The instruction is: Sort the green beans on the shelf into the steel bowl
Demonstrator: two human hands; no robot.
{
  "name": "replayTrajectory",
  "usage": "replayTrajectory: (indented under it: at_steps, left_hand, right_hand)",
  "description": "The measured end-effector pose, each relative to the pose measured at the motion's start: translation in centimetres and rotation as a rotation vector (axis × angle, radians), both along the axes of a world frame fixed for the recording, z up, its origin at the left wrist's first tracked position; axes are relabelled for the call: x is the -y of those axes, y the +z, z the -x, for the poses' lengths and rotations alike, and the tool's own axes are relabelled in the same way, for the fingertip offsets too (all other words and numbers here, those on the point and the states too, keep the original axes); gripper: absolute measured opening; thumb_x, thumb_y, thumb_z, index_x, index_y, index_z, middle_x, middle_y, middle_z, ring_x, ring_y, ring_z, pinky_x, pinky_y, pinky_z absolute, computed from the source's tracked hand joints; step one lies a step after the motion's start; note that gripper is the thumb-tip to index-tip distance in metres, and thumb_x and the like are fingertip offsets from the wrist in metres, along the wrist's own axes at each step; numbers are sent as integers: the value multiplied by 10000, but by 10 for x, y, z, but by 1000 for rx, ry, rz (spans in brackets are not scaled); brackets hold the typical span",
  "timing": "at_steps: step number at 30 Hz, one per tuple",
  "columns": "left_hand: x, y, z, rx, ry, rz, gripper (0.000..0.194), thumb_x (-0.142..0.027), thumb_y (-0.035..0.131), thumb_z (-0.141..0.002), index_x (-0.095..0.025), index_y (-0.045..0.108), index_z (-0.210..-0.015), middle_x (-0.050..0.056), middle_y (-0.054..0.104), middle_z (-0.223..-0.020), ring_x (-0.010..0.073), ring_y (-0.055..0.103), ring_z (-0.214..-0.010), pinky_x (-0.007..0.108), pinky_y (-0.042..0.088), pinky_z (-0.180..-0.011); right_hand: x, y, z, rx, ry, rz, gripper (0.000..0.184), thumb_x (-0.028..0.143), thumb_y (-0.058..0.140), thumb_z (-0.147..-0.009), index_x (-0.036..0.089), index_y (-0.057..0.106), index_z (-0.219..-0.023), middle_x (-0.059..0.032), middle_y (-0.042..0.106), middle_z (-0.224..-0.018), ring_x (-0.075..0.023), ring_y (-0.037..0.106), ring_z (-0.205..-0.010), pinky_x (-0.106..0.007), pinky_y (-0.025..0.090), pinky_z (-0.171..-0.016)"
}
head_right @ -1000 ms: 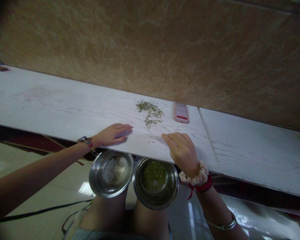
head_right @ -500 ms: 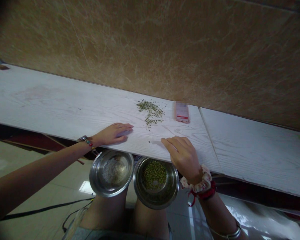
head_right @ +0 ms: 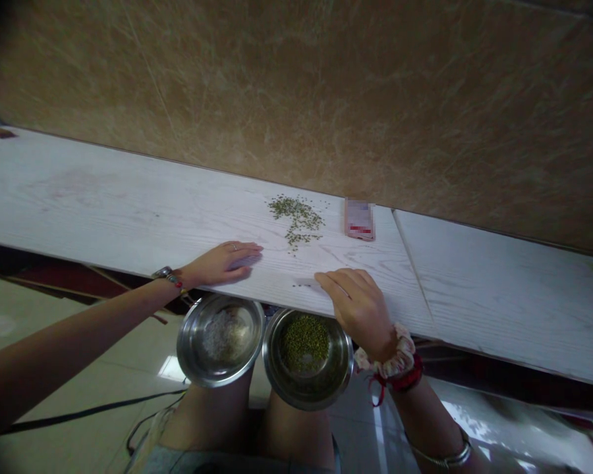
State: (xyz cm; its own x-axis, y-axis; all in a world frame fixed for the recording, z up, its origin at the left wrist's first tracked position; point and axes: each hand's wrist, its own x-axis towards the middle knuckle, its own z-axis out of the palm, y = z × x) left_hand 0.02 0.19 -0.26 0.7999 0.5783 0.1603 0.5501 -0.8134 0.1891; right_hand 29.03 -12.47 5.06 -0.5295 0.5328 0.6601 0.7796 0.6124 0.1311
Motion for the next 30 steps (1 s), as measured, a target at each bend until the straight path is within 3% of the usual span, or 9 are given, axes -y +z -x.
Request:
replayTrajectory:
  at_steps: [12, 21, 25, 30]
  left_hand:
    - [-1, -1, 0, 20, -15, -10, 399, -352, 404, -889, -158, 512, -1221, 92, 505, -1355, 204, 472, -1230, 357, 357, -1021]
    - [-1, -2, 1, -8, -35, -48, 372, -322, 419, -892, -179, 504, -1225, 83, 493, -1366, 209, 479, -1218, 359, 351, -1017]
    - [0, -2, 0, -17, -35, -61, 376, -319, 409, -894, -168, 503, -1225, 92, 497, -1360, 217, 487, -1207, 367, 355, -1015]
    - [0, -2, -1, -21, -26, -62, 385, -324, 406, -895, -150, 503, -1224, 107, 505, -1349, 227, 489, -1205, 372, 362, -1012]
  right_hand:
    - [9, 3, -5, -10, 67, 121, 226, 36, 458, -838, 164, 606, -951, -47, 687, -820, -163, 594, -778, -315, 450, -722]
    - [36, 24, 2, 15, 78, 201, 191, 90, 440, -866, 156, 603, -943, -36, 667, -784, -150, 584, -740, -293, 451, -684]
    - [32, 25, 1, 14, 15, 110, 178, 69, 481, -852, 144, 596, -967, -49, 675, -797, -158, 584, -756, -294, 448, -703]
    - [4, 13, -9, 68, -195, -62, 168, 65, 503, -846, 140, 603, -959, -66, 683, -803, -180, 581, -749, -306, 416, -685]
